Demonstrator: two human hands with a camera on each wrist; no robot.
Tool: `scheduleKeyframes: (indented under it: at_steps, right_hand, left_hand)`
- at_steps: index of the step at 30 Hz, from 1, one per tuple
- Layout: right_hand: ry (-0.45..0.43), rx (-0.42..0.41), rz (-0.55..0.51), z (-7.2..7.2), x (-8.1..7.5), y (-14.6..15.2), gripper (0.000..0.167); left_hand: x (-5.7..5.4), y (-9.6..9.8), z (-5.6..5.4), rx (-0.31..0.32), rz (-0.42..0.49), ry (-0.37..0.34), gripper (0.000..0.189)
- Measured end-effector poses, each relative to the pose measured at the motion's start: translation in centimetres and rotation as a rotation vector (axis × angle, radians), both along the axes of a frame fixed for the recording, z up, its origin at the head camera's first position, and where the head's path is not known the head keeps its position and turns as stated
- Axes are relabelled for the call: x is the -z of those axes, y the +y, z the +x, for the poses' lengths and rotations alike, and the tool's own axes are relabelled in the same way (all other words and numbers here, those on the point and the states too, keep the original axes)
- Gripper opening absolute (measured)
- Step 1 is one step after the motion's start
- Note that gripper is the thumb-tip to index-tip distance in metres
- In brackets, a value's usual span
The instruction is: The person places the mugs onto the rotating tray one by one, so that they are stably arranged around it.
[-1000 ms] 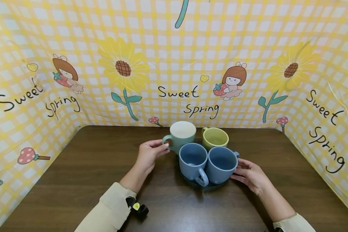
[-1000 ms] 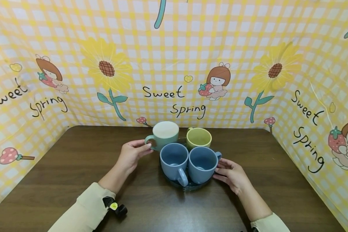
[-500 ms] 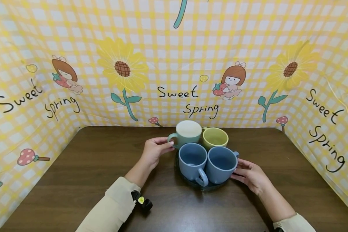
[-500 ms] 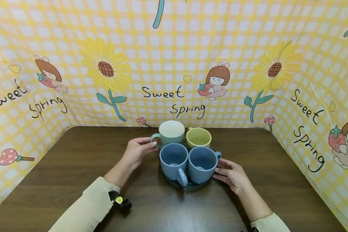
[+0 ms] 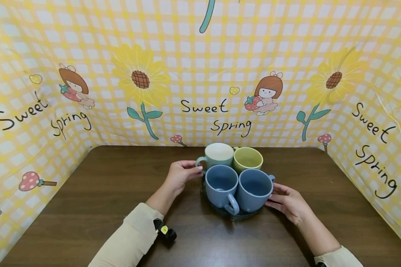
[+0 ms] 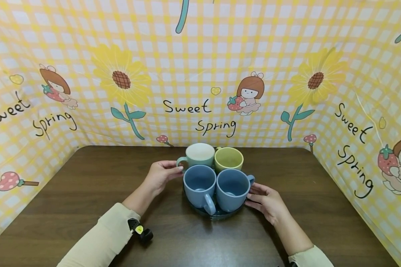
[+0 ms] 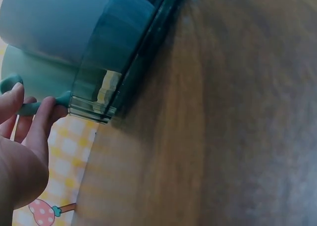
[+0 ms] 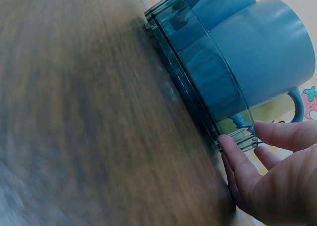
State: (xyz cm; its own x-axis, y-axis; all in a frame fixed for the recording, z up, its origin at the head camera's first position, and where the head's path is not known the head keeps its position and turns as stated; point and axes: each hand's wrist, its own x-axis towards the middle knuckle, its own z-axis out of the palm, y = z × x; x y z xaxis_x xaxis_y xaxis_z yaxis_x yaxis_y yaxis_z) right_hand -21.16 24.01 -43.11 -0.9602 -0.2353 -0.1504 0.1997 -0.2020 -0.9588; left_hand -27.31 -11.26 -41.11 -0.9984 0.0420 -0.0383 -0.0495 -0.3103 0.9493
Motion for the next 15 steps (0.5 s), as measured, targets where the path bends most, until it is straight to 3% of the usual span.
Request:
scheduleKeyframes:
  at_steps: [5,11,15]
  right_hand:
    - [0.002,0.0,-0.015,0.1,0.0,0.0,0.056]
    - [0.005,-0.003,-0.01,0.1,0.0,-0.1,0.059]
    - [0.007,0.002,-0.008,0.1,0.0,-0.1,0.058]
  left_hand:
    - [0.5,0.0,0.0,-0.011,-0.052,0.011,0.019]
    - [1.2,-0.3,-0.1,-0.045,-0.244,0.024,0.016]
    - [1.4,-0.3,-0.2,-0.029,-0.329,0.037,0.018]
